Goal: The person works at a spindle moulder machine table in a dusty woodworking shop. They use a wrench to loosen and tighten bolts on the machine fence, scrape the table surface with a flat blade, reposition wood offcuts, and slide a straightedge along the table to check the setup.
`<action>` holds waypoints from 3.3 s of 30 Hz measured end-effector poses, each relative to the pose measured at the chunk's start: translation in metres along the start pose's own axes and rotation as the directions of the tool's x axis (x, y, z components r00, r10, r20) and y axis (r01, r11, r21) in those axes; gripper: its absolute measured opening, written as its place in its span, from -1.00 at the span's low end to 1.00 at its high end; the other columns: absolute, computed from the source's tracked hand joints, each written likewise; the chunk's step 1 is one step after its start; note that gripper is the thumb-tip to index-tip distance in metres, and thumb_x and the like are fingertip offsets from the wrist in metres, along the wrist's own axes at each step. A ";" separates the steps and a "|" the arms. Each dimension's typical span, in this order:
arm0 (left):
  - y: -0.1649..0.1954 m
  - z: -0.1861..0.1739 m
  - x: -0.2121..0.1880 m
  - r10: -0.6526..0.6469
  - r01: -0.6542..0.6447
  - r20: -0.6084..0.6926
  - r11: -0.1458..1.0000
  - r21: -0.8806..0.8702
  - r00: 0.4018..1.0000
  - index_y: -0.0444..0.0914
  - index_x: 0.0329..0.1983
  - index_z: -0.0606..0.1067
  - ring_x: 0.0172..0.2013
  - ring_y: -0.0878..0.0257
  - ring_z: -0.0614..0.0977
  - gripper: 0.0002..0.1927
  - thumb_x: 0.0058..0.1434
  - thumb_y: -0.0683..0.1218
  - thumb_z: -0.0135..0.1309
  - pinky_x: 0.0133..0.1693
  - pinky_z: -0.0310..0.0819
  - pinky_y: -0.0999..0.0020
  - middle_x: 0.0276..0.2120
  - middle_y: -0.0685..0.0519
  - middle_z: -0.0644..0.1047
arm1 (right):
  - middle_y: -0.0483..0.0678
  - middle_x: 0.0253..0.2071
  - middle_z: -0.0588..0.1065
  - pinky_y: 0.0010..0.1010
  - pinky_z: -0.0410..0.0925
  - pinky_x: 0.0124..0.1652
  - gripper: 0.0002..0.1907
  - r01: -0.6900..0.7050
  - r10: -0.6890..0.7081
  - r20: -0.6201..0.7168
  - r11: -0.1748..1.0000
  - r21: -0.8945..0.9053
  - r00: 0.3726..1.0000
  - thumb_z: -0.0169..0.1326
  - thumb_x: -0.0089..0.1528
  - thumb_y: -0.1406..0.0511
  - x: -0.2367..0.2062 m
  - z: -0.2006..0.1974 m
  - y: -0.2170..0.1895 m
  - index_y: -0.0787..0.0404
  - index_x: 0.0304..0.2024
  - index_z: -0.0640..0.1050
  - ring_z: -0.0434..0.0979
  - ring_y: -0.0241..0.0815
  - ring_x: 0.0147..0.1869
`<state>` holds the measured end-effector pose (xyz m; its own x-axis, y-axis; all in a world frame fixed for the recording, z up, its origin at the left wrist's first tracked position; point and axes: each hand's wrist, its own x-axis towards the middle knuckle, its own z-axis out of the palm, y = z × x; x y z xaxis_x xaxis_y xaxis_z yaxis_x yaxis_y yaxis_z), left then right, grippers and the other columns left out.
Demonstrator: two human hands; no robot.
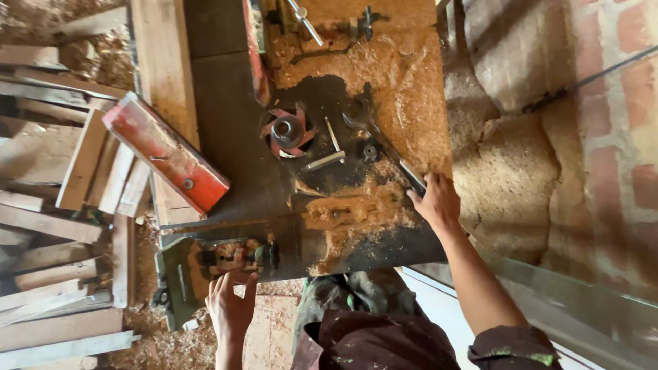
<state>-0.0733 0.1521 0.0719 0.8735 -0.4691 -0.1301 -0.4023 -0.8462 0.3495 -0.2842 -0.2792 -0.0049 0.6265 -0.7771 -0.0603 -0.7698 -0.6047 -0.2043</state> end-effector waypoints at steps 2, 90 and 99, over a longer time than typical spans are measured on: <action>0.003 0.008 -0.002 0.012 -0.012 0.050 1.000 -0.004 0.999 -0.14 -0.38 0.55 -0.08 0.05 0.57 -0.73 0.14 0.13 0.25 -0.05 0.37 0.05 -0.29 0.06 0.61 | 0.11 -0.12 0.51 -0.13 0.48 -0.24 -0.48 0.044 -0.044 0.020 0.999 -0.018 0.999 0.34 0.07 0.04 -0.007 0.018 0.019 0.24 -0.11 0.52 0.53 0.08 -0.05; 0.045 0.118 0.214 0.646 -0.647 -0.036 0.762 -0.013 0.762 -0.22 -0.16 0.53 -0.09 -0.05 0.52 -0.72 0.25 0.06 0.21 -0.12 0.38 -0.01 -0.14 -0.08 0.49 | 0.04 -0.40 0.55 -0.12 0.36 -0.41 -0.93 -0.439 0.439 -0.118 0.898 0.026 0.891 0.14 0.38 0.30 -0.201 0.077 0.092 0.10 -0.15 0.64 0.52 0.01 -0.44; 0.043 0.136 0.246 0.723 -0.720 -0.033 0.681 -0.131 0.690 -0.27 -0.30 0.45 -0.24 -0.10 0.55 -0.72 0.27 -0.02 0.27 -0.23 0.48 0.02 -0.32 -0.13 0.49 | -0.07 -0.52 0.55 -0.25 0.38 -0.53 -0.74 -0.201 0.166 0.154 0.947 0.251 0.974 0.10 0.34 0.15 -0.210 0.135 -0.161 0.11 -0.41 0.56 0.54 -0.09 -0.53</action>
<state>0.0873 -0.0344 -0.0714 0.3205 -0.9273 0.1936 -0.8673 -0.2051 0.4536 -0.2751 0.0051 -0.0913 0.5015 -0.8303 -0.2431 -0.8241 -0.3729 -0.4265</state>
